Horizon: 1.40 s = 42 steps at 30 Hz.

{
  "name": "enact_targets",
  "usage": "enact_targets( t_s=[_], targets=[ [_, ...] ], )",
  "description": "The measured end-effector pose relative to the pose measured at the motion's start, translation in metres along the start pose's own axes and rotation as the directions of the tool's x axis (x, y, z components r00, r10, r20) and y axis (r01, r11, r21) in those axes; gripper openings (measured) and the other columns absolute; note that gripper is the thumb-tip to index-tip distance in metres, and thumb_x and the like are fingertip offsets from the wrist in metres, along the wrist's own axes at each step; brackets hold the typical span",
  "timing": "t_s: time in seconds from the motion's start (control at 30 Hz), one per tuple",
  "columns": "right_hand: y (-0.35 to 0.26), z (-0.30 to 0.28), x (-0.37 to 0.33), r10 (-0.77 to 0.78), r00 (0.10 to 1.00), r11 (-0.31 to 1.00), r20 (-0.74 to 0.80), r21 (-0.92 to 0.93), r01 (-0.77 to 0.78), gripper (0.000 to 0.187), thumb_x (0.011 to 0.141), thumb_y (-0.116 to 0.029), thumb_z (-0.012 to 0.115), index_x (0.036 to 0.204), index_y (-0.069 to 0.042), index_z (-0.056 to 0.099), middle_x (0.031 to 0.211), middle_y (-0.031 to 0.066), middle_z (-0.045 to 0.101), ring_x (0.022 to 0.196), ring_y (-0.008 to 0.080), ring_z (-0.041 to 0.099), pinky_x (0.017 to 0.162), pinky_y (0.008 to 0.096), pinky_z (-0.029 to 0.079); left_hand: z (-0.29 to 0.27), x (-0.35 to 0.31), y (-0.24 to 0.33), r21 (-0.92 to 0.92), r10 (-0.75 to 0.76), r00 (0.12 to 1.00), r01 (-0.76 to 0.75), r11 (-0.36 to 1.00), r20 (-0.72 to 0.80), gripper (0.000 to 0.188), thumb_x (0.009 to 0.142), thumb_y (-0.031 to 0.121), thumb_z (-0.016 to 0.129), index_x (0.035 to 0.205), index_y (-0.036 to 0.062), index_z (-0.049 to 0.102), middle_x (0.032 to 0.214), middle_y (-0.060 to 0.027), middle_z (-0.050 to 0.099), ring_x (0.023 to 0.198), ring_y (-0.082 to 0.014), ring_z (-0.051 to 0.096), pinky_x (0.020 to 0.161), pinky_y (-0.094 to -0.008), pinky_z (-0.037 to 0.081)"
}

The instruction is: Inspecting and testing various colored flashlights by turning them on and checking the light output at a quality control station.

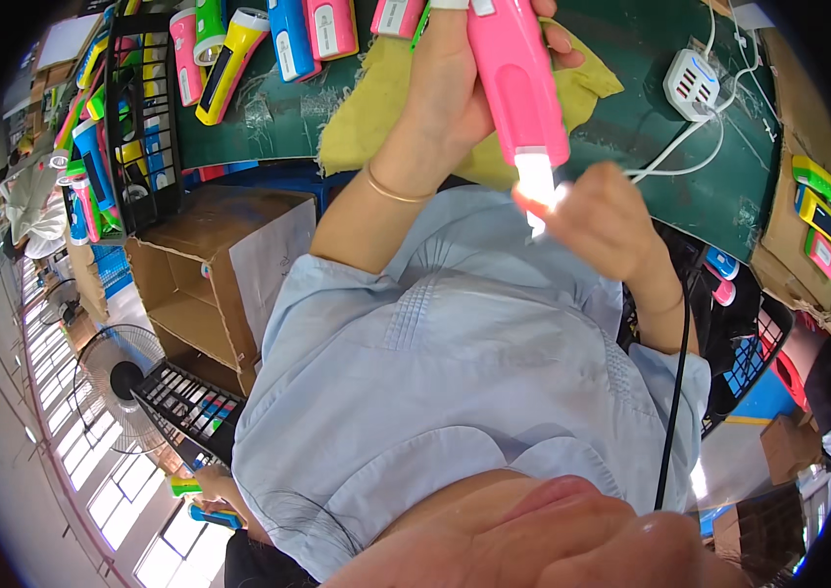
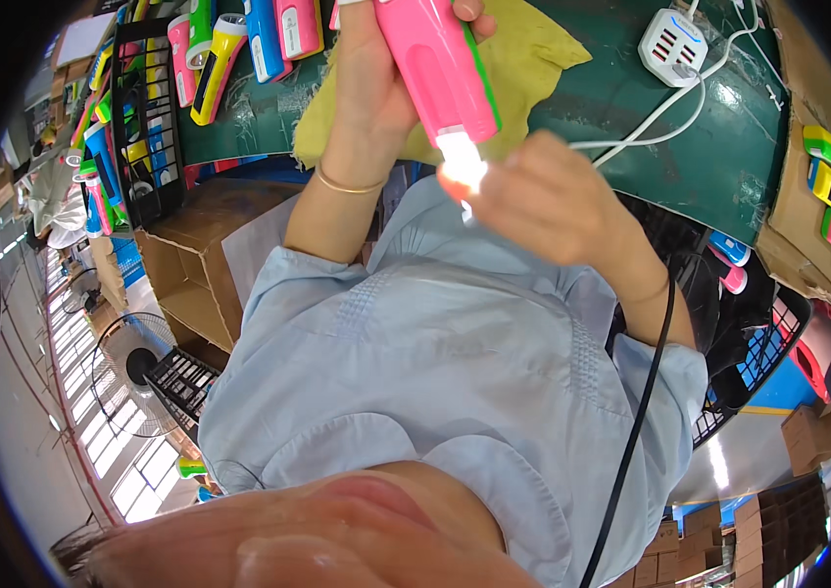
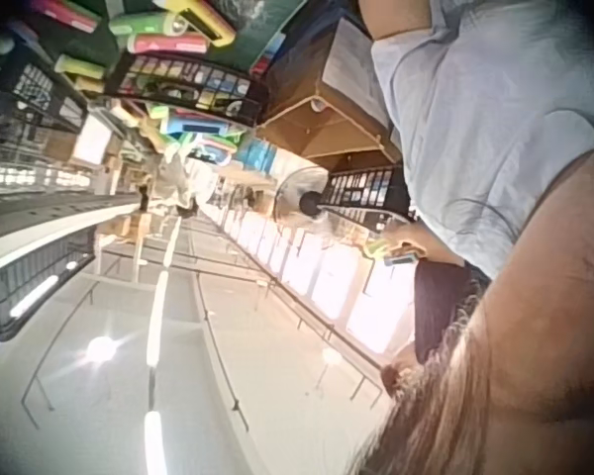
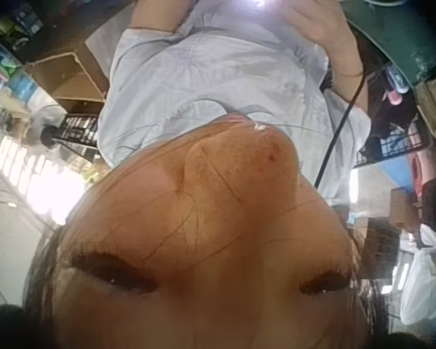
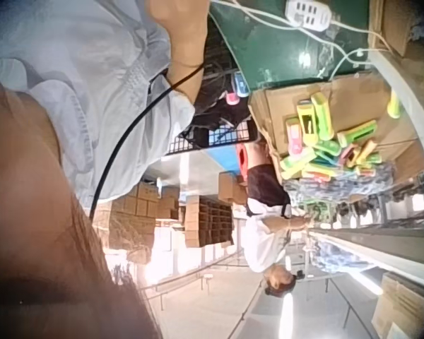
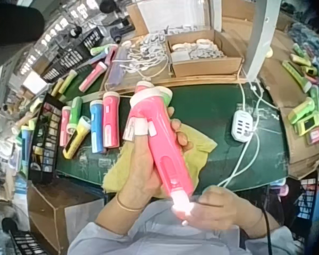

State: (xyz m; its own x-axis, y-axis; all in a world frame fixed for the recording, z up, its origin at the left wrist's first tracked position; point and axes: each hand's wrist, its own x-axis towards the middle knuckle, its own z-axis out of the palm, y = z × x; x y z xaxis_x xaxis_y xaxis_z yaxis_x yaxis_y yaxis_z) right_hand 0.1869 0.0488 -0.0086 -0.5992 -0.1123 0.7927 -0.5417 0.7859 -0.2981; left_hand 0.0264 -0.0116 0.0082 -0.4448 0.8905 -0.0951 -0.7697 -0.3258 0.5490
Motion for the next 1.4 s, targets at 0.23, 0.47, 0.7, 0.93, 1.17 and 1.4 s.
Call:
enact_targets(
  t_s=[0.23, 0.47, 0.7, 0.93, 1.17, 1.4],
  targets=[
    [-0.011, -0.006, 0.001, 0.697, 0.717, 0.716, -0.02, 0.073, -0.694, 0.067, 0.052, -0.032, 0.082, 0.106, 0.0, 0.058, 0.077, 0.0064, 0.05, 0.063, 0.0189, 0.047, 0.057, 0.03, 0.04, -0.011, -0.014, -0.022, 0.114, 0.237, 0.934, -0.275, 0.955, 0.267, 0.052, 0.084, 0.04, 0.055, 0.115, 0.0009, 0.043, 0.087, -0.0117, 0.056, 0.075, -0.0226, 0.057, 0.07, -0.0352, 0.049],
    [0.021, 0.018, -0.012, 0.586, 0.807, 0.788, 0.067, 0.184, -0.588, 0.046, 0.068, -0.009, 0.068, 0.111, -0.001, 0.054, 0.084, 0.0125, 0.051, 0.077, 0.0267, 0.051, 0.069, 0.0324, 0.043, -0.019, -0.036, -0.02, 0.632, 0.119, 0.666, -0.74, 0.232, 0.737, 0.05, 0.068, 0.022, 0.075, 0.11, 0.0053, 0.053, 0.097, -0.0107, 0.062, 0.083, -0.0297, 0.061, 0.073, -0.0368, 0.049],
    [0.015, -0.014, -0.021, 0.785, 0.62, 0.599, -0.006, 0.264, -0.756, 0.017, 0.085, -0.003, 0.052, 0.101, 0.002, 0.056, 0.083, 0.0095, 0.054, 0.077, 0.0173, 0.053, 0.069, 0.0221, 0.04, -0.019, -0.051, -0.016, 0.789, 0.209, 0.8, -0.595, 0.155, 0.562, 0.071, 0.063, 0.013, 0.077, 0.123, 0.0053, 0.041, 0.106, -0.0159, 0.057, 0.089, -0.0328, 0.06, 0.074, -0.0359, 0.05],
    [-0.009, -0.026, -0.011, 0.881, 0.473, 0.43, -0.002, 0.421, -0.799, 0.015, 0.088, -0.011, 0.051, 0.088, 0.003, 0.058, 0.079, 0.0044, 0.061, 0.073, 0.0086, 0.053, 0.067, 0.0201, 0.041, -0.017, -0.049, -0.022, 0.877, 0.261, 0.866, -0.467, 0.118, 0.426, 0.072, 0.068, 0.019, 0.076, 0.123, -0.0022, 0.034, 0.105, -0.017, 0.056, 0.095, -0.0296, 0.06, 0.079, -0.0348, 0.048],
    [-0.008, -0.022, 0.008, 0.8, 0.595, 0.575, -0.069, 0.368, -0.73, 0.016, 0.089, -0.011, 0.051, 0.084, 0.003, 0.057, 0.074, 0.0044, 0.058, 0.067, 0.0092, 0.051, 0.062, 0.02, 0.041, -0.004, -0.042, -0.016, 0.931, 0.139, 0.981, -0.175, 0.319, 0.137, 0.064, 0.072, 0.019, 0.071, 0.117, -0.0049, 0.033, 0.098, -0.0149, 0.055, 0.083, -0.0216, 0.057, 0.074, -0.0314, 0.047],
    [0.0, -0.029, 0.018, 0.777, 0.63, 0.58, 0.022, 0.367, -0.728, 0.016, 0.086, -0.011, 0.054, 0.081, 0.004, 0.057, 0.062, 0.0047, 0.051, 0.056, 0.0093, 0.046, 0.051, 0.0227, 0.036, 0.008, -0.036, 0.001, 0.823, -0.038, 0.99, -0.092, 0.56, 0.136, 0.068, 0.069, 0.014, 0.071, 0.12, -0.0043, 0.03, 0.101, -0.0136, 0.052, 0.09, -0.0199, 0.055, 0.08, -0.031, 0.046]
  ],
)
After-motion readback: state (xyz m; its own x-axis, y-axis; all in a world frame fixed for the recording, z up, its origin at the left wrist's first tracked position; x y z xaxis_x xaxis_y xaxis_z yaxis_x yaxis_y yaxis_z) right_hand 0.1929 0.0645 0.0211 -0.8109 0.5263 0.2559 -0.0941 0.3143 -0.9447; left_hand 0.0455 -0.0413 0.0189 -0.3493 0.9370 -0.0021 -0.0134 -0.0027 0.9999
